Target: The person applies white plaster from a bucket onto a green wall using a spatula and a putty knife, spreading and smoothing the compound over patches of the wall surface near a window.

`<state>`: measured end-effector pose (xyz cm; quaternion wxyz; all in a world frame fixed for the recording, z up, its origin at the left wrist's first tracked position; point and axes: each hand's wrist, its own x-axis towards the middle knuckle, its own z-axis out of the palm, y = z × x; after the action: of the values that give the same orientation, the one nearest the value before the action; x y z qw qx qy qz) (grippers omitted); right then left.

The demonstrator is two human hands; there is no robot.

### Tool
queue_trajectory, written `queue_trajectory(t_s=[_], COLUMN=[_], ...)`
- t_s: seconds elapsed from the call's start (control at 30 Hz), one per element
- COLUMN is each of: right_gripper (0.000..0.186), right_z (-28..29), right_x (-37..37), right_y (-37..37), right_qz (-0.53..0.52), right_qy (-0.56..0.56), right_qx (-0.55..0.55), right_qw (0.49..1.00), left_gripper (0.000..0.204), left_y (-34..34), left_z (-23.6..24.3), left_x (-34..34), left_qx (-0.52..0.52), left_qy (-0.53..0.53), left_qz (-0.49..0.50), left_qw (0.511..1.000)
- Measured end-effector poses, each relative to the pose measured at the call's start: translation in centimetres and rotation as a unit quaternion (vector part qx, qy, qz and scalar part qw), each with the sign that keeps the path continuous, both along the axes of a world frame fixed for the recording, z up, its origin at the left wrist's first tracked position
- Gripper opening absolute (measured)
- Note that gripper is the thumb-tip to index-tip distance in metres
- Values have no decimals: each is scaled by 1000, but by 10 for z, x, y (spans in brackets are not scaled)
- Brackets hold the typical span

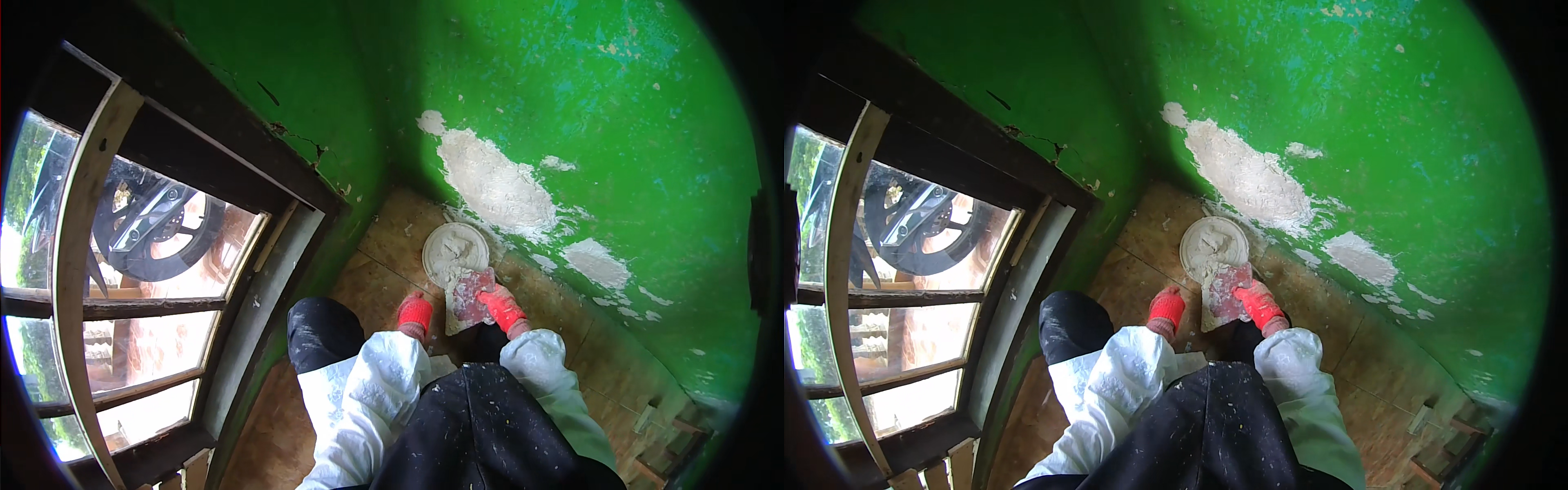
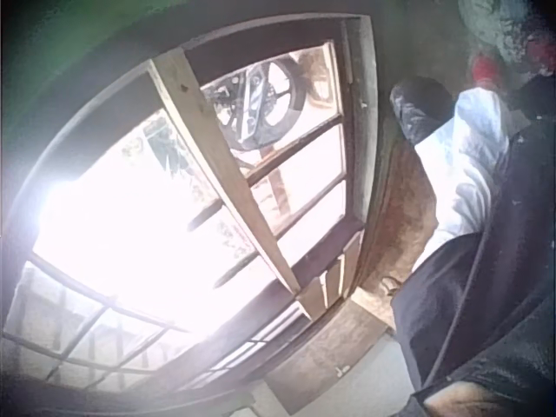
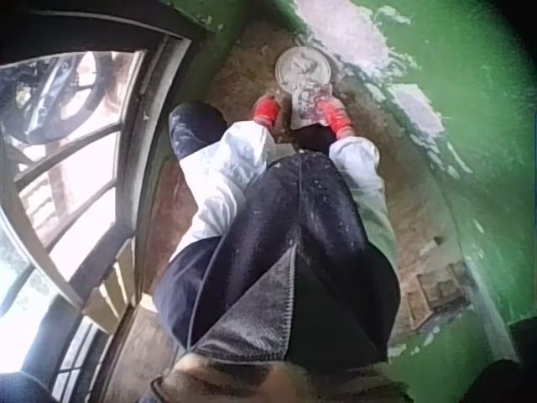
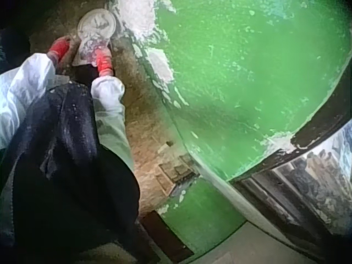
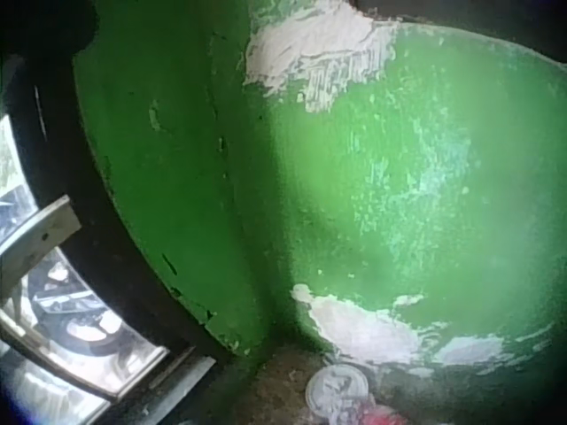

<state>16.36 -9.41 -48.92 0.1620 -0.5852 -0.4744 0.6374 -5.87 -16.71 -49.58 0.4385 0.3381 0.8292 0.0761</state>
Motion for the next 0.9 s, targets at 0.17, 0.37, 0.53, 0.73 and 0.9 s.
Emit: queue_trajectory(t_s=[0.17,0.37,0.53,0.73,0.9], right_gripper=[33,31,35,36,37], right_z=[36,5,-21,-69,-30], right_x=[-21,-20,-27,-11,-21], right_y=[0,1,1,3,-8], right_qz=[56,58,64,46,-36], right_qy=[-101,-82,-57,5,163], right_qx=[5,-5,-22,-44,-18], right_qw=[993,995,996,998,986], left_gripper=[32,40,59,50,51], left_y=[19,27,30,39,40], left_z=[-29,-39,-35,-2,33], left_x=[-5,7,18,21,21], left_qx=[63,97,62,84,173], left_qy=[25,68,119,141,149], left_qz=[-30,-97,-100,-142,-108], left_qw=[997,988,986,976,968])
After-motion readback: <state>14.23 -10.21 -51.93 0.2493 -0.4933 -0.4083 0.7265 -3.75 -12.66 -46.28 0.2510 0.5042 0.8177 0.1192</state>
